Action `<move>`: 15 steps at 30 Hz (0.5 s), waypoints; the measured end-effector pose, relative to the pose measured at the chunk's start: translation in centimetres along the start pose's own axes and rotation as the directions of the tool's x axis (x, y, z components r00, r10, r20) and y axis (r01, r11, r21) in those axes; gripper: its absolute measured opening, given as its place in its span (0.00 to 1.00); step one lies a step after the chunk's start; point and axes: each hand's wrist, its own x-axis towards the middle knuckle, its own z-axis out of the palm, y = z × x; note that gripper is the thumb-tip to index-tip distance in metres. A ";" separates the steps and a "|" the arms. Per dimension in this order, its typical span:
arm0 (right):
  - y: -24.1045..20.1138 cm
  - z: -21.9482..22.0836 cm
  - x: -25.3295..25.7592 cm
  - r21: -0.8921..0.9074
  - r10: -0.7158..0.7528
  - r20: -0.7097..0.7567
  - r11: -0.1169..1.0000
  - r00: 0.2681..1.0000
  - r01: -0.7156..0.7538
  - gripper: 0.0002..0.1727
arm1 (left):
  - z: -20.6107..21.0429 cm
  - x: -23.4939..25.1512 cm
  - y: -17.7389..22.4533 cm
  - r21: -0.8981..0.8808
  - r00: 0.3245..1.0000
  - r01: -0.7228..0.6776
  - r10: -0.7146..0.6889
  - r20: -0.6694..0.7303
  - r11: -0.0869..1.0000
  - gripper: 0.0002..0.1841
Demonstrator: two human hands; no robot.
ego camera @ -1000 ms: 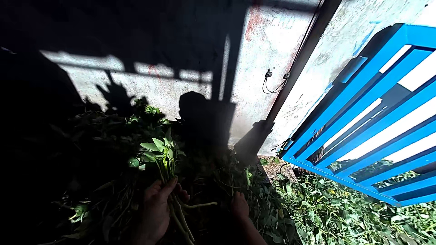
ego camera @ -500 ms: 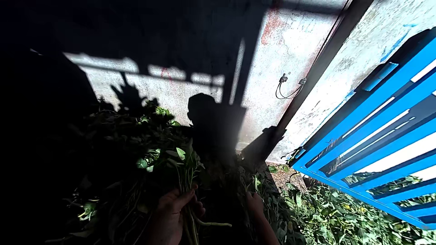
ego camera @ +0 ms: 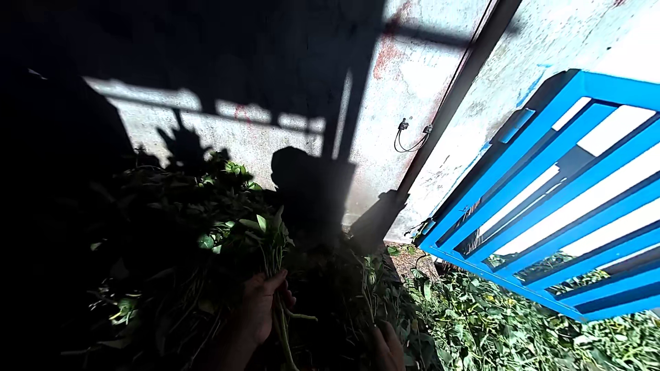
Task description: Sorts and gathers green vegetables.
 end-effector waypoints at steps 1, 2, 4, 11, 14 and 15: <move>-0.4 0.1 -0.9 0.137 -0.002 0.001 0.991 1.000 0.002 0.16 | 0.0 0.2 -0.2 0.012 1.000 -0.001 0.001 -0.002 1.000 0.06; -0.3 0.2 -1.5 0.257 0.009 0.023 0.966 1.000 -0.015 0.15 | 0.0 0.4 -0.4 0.025 1.000 0.000 0.000 0.004 1.000 0.06; 1.2 0.1 -1.8 0.316 0.079 0.121 0.942 0.990 -0.114 0.14 | -0.1 0.6 -0.8 0.054 1.000 0.007 -0.008 0.018 0.999 0.06; 1.3 1.1 -3.9 0.328 0.024 0.202 0.940 0.979 -0.091 0.15 | -0.3 0.6 -1.9 0.098 0.998 0.037 -0.041 0.040 0.994 0.07; 0.6 2.1 -4.7 0.365 -0.049 0.246 0.930 0.968 -0.046 0.15 | -0.6 0.9 -2.5 0.117 0.996 0.037 -0.046 0.077 0.992 0.06; 0.3 2.4 -5.1 0.374 -0.071 0.263 0.927 0.962 -0.034 0.15 | -0.6 0.9 -2.6 0.130 0.994 0.041 -0.053 0.095 0.991 0.06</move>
